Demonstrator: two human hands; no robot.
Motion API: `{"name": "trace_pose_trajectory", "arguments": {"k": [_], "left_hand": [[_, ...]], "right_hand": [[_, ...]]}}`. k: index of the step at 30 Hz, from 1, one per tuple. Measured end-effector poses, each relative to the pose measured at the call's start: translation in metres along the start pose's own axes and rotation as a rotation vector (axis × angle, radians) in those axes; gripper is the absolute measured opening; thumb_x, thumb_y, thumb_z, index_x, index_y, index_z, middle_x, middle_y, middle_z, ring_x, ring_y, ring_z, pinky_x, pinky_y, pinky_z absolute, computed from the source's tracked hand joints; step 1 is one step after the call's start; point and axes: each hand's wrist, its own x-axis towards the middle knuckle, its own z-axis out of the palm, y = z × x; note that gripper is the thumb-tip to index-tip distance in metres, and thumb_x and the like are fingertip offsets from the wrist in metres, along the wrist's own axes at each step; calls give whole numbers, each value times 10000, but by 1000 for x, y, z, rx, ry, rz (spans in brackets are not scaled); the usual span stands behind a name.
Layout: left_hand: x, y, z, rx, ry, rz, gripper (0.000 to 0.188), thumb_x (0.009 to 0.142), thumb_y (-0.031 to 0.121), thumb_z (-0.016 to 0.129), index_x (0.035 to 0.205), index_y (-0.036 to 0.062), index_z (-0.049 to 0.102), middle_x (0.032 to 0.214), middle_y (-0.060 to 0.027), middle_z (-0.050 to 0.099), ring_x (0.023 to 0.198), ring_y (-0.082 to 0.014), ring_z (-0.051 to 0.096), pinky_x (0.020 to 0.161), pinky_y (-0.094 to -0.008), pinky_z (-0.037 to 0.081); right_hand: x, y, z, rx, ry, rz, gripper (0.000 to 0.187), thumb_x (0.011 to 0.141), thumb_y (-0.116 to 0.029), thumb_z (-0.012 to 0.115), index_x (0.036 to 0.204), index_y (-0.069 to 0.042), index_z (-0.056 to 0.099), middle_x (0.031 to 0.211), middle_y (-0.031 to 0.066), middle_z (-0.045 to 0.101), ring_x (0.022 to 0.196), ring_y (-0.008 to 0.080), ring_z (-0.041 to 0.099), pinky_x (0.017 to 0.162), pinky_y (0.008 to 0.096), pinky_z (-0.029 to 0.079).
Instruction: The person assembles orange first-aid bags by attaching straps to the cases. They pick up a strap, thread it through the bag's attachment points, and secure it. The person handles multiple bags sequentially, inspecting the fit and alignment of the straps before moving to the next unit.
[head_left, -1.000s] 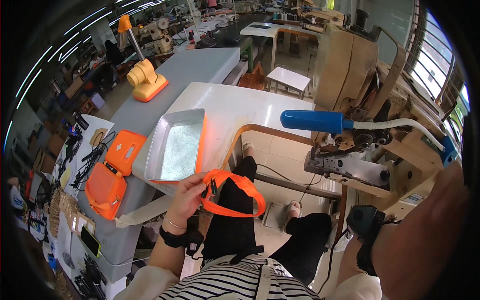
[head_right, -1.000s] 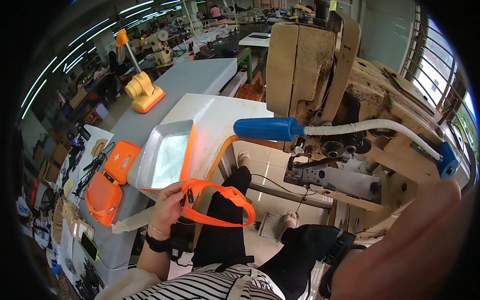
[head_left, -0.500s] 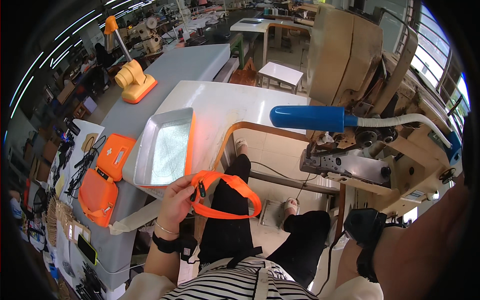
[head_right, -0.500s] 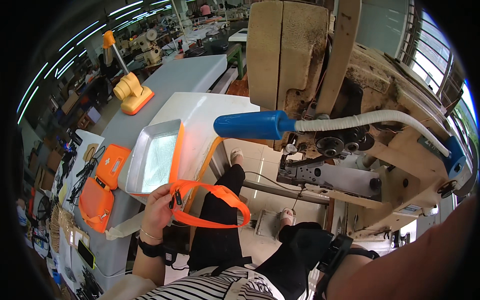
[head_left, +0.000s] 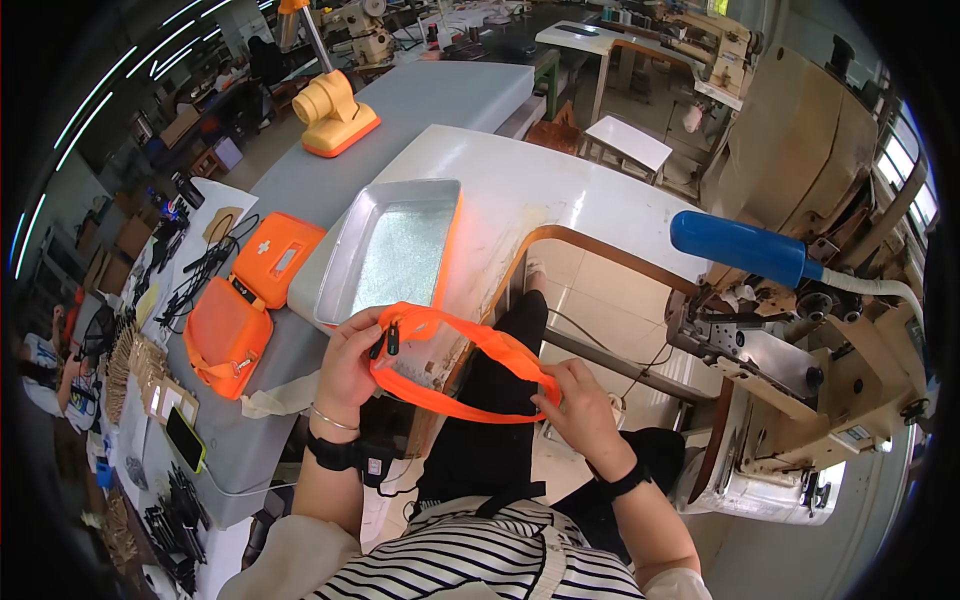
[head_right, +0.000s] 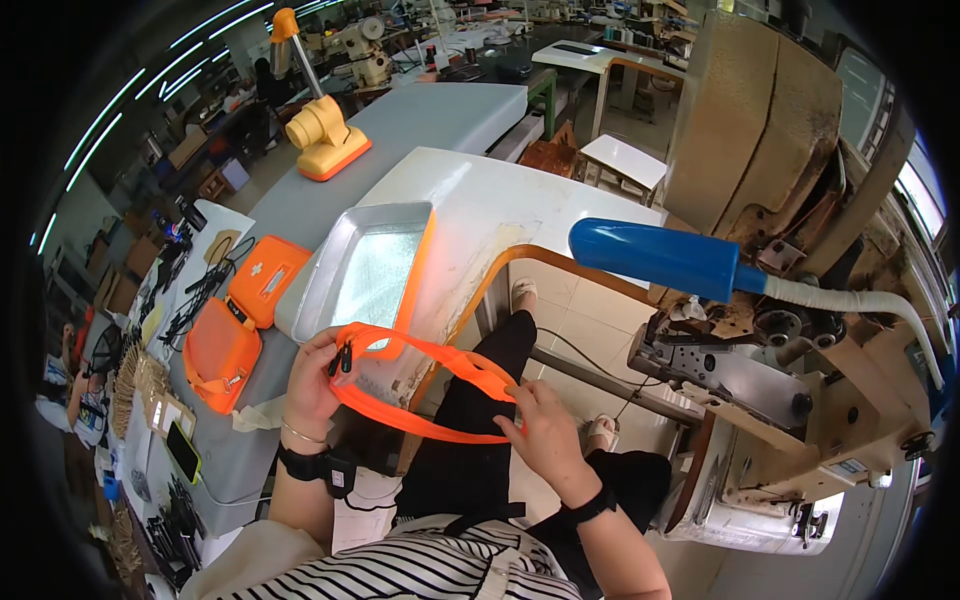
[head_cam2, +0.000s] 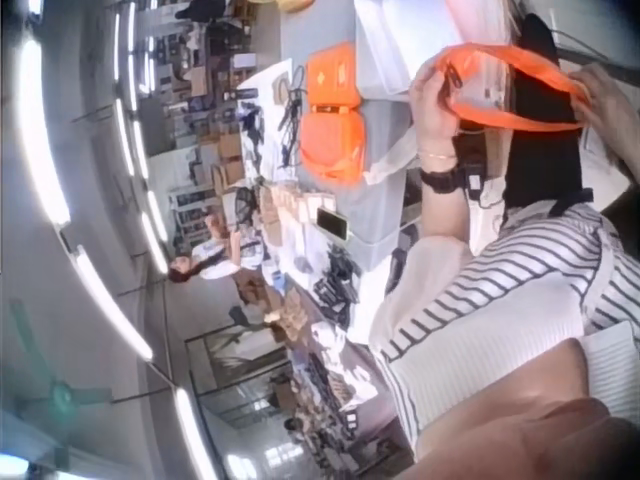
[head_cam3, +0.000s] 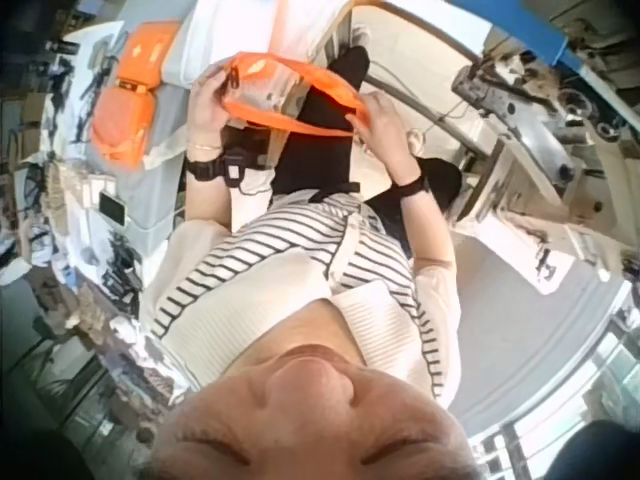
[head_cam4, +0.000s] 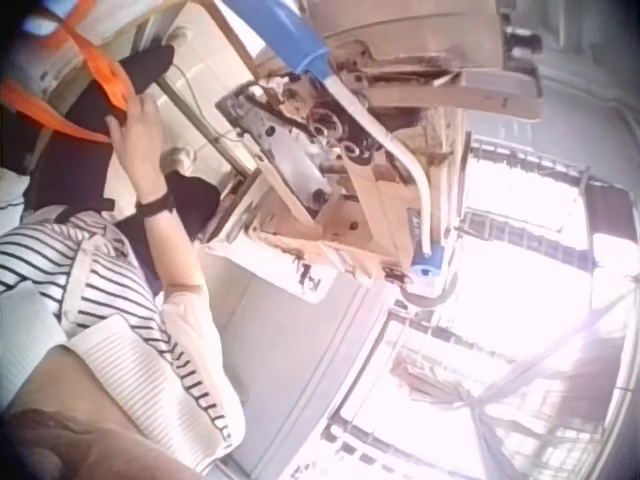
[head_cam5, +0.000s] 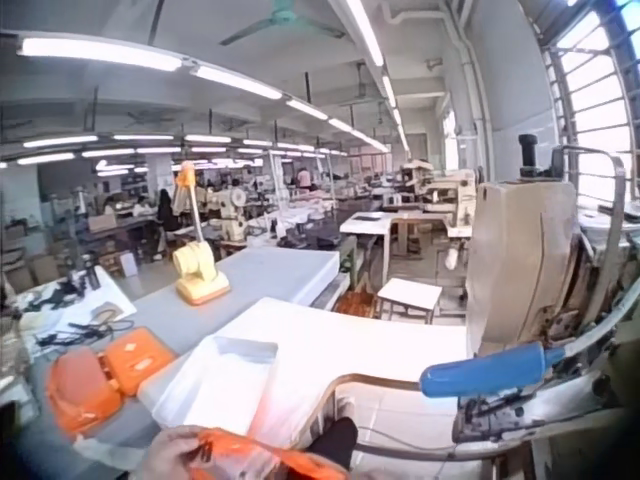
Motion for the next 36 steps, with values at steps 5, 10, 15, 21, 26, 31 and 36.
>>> {"name": "trace_pose_trajectory", "arguments": {"k": [5,10,15,21,26,31,36], "left_hand": [[-18,7,-44,55,149,13,246,967,164,515,1065,-44,604,717,-27,546,515,-64,388,497,-209,324],[-33,1,-82,16,257,-15,204,953,176,551,995,-13,615,733,-12,559,547,-71,429,527,-218,368],[-34,-19,-96,-182,665,95,176,931,205,586,922,35,629,758,3,560,661,-102,491,645,-271,453],[-36,-21,-108,-239,697,101,240,908,294,617,866,58,622,704,8,489,661,-115,500,638,-281,451],[-41,-16,-111,-274,610,53,248,904,305,623,830,68,611,678,-1,472,626,-123,488,601,-282,427],[-37,-19,-98,-284,783,96,257,897,307,638,780,84,588,659,2,465,618,-132,486,601,-286,421],[-40,-20,-102,-252,743,53,274,911,322,627,761,100,570,629,8,453,601,-132,478,581,-283,412]], "right_hand": [[-41,50,74,-72,-171,74,400,764,-213,739,1096,-40,597,1025,145,563,983,324,542,841,409,469],[-45,55,77,-115,-217,139,481,770,-261,726,1155,-24,562,1071,137,564,982,314,548,822,395,490],[-40,43,63,-281,-26,173,549,783,-259,710,1235,-25,504,1116,134,567,966,311,556,777,393,498],[-29,32,44,-420,94,142,513,782,-263,713,1218,-49,543,1151,119,575,977,281,556,780,389,467],[-29,24,26,-423,97,125,437,792,-210,700,1183,-58,579,1168,109,573,1004,280,540,809,405,418],[-37,32,21,-492,154,74,336,776,-180,700,1093,-90,638,1155,87,574,1018,268,535,827,418,391],[-45,36,13,-406,158,8,274,711,-77,712,983,-85,680,1130,78,580,1035,269,543,831,404,391]]}}
